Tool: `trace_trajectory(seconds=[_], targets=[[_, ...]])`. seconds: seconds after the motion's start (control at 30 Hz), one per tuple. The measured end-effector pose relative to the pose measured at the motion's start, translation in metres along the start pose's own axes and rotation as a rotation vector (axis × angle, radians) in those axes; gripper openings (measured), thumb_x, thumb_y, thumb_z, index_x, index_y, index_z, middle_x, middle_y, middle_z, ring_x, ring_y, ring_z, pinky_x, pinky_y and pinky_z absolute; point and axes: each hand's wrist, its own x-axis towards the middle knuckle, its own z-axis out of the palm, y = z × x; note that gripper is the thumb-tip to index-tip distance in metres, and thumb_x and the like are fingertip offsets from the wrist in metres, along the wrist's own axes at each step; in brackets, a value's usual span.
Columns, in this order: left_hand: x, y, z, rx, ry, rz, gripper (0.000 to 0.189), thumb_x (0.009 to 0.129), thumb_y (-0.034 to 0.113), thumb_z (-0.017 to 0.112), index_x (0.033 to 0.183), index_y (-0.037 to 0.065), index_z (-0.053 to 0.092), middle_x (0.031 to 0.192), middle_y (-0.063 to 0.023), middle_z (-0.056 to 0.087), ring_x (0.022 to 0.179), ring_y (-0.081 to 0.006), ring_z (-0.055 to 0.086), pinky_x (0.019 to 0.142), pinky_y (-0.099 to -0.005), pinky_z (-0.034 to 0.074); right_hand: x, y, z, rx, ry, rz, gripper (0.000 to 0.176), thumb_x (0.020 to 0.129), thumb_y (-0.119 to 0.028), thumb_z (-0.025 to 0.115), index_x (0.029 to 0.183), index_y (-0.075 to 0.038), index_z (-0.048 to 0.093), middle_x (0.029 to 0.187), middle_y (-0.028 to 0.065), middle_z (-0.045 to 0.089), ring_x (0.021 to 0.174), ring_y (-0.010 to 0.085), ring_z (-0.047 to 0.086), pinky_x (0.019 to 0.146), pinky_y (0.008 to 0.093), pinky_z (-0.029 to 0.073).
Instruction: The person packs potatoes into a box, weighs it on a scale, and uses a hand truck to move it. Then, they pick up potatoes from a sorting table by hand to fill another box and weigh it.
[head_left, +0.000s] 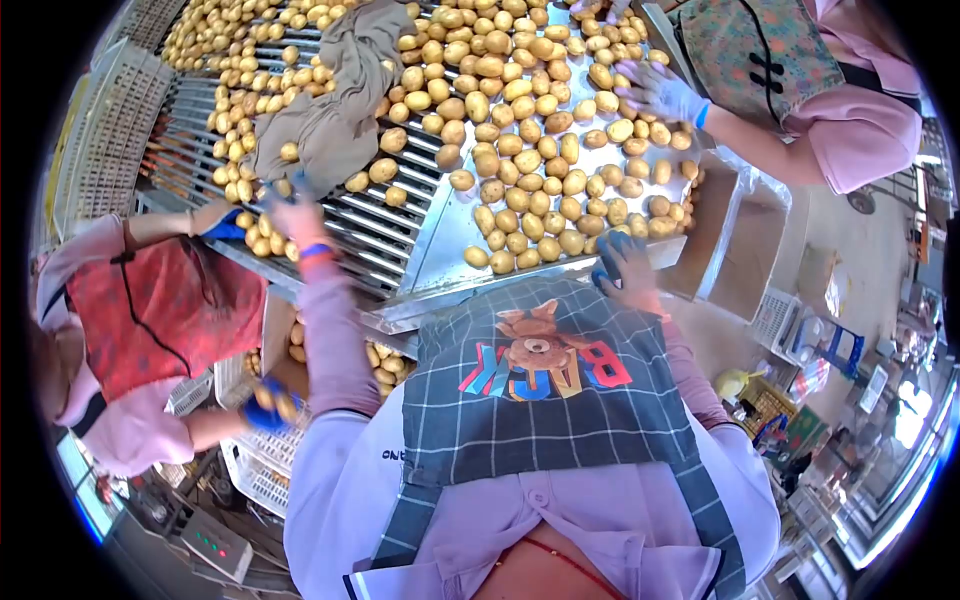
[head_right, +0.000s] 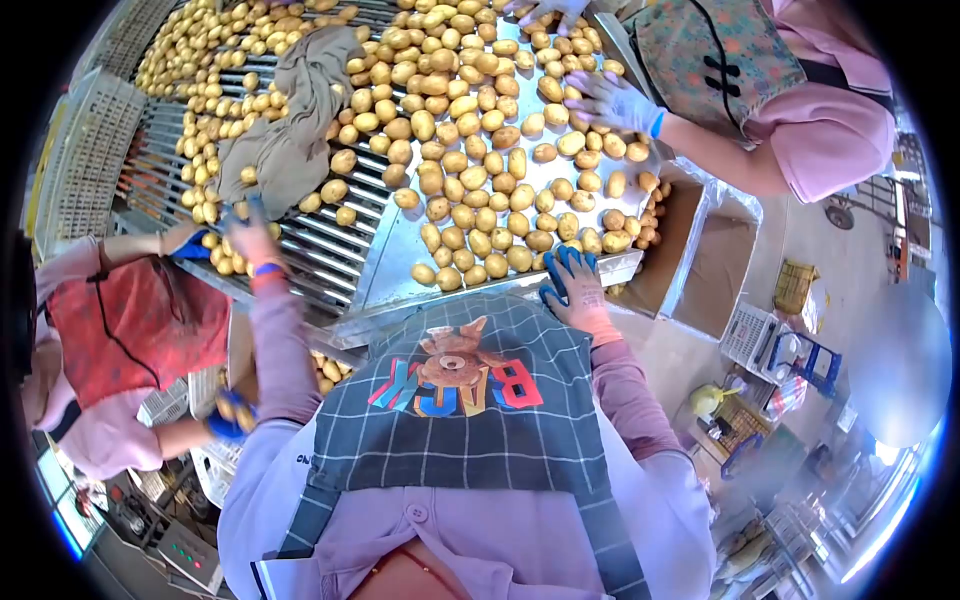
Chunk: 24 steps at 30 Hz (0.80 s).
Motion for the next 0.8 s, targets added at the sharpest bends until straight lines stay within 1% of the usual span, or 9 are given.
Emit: trace_trajectory(seconds=[0.03,0.13,0.23,0.43,0.6,0.67,0.7,0.73,0.8], targets=[[0.026,-0.006,-0.007,0.049,-0.009,-0.356,0.076,0.084,0.047,0.062,0.133,-0.008,0.041,0.141,-0.0279,0.037,0.128,-0.0407,0.039,0.106,-0.0447,0.032,0.004,-0.001,-0.002,-0.001,0.006,0.011,0.065,0.080,-0.035,0.065,0.138,-0.013,0.044,0.137,0.0237,0.043,0.131,0.0403,0.036,0.112,0.0492,0.022],[0.061,-0.046,0.032,-0.117,-0.498,-0.199,0.091,0.076,0.057,0.065,0.138,-0.004,0.037,0.139,-0.0335,0.036,0.128,-0.0442,0.037,0.106,-0.0459,0.032,0.022,-0.013,-0.008,-0.135,-0.037,0.016,0.069,0.080,-0.038,0.065,0.140,-0.014,0.041,0.139,0.0226,0.041,0.131,0.0387,0.037,0.112,0.0495,0.023],[-0.021,0.049,0.045,0.219,-0.203,-0.032,0.088,0.073,0.051,0.070,0.136,-0.002,0.040,0.135,-0.0346,0.040,0.130,-0.0448,0.035,0.105,-0.0446,0.033,0.052,-0.025,-0.008,-0.049,0.036,0.005,0.067,0.081,-0.037,0.064,0.140,-0.014,0.041,0.140,0.0215,0.042,0.130,0.0371,0.038,0.110,0.0489,0.026],[-0.063,0.092,-0.011,0.305,-0.481,0.267,0.052,0.074,0.040,0.071,0.106,0.000,0.065,0.112,-0.0299,0.059,0.116,-0.0421,0.049,0.098,-0.0444,0.039,0.063,-0.023,0.004,-0.003,0.173,0.009,0.055,0.081,-0.031,0.064,0.129,-0.007,0.051,0.132,0.0206,0.050,0.116,0.0363,0.051,0.102,0.0451,0.037],[0.060,0.086,0.019,-0.890,-0.888,-0.731,0.029,0.092,0.022,0.051,0.107,0.000,0.063,0.101,-0.0099,0.067,0.092,-0.0215,0.062,0.084,-0.0346,0.048,0.064,-0.023,0.002,-0.019,0.208,0.017,0.052,0.080,-0.028,0.065,0.125,-0.006,0.053,0.127,0.0209,0.053,0.113,0.0364,0.052,0.099,0.0440,0.040],[0.146,0.055,0.037,-1.126,-0.818,-0.159,0.030,0.094,0.023,0.049,0.113,0.002,0.059,0.104,-0.0091,0.066,0.098,-0.0212,0.062,0.091,-0.0344,0.046,0.066,-0.027,0.000,-0.017,0.204,0.029,0.050,0.080,-0.027,0.065,0.124,-0.006,0.054,0.126,0.0208,0.053,0.112,0.0366,0.053,0.097,0.0444,0.040],[0.184,0.072,0.025,-1.481,-0.774,-0.645,0.030,0.094,0.024,0.051,0.113,0.003,0.059,0.104,-0.0084,0.066,0.098,-0.0207,0.062,0.090,-0.0348,0.046,0.064,-0.026,-0.001,-0.015,0.205,0.027,0.050,0.080,-0.027,0.065,0.124,-0.006,0.054,0.126,0.0208,0.053,0.112,0.0366,0.053,0.097,0.0444,0.040],[0.210,0.075,0.021,-1.223,-0.613,-0.144,0.029,0.094,0.026,0.051,0.111,0.004,0.060,0.103,-0.0072,0.066,0.096,-0.0204,0.063,0.087,-0.0341,0.047,0.064,-0.025,0.001,-0.009,0.213,0.021,0.051,0.080,-0.027,0.065,0.124,-0.006,0.054,0.125,0.0209,0.053,0.111,0.0368,0.053,0.097,0.0442,0.040],[0.222,0.082,0.007,-1.177,-0.406,0.001,0.028,0.094,0.030,0.052,0.105,0.006,0.062,0.101,-0.0053,0.067,0.090,-0.0190,0.062,0.080,-0.0331,0.047,0.063,-0.023,0.006,0.009,0.239,0.011,0.053,0.079,-0.028,0.066,0.126,-0.007,0.054,0.125,0.0210,0.053,0.111,0.0373,0.053,0.097,0.0437,0.041]])
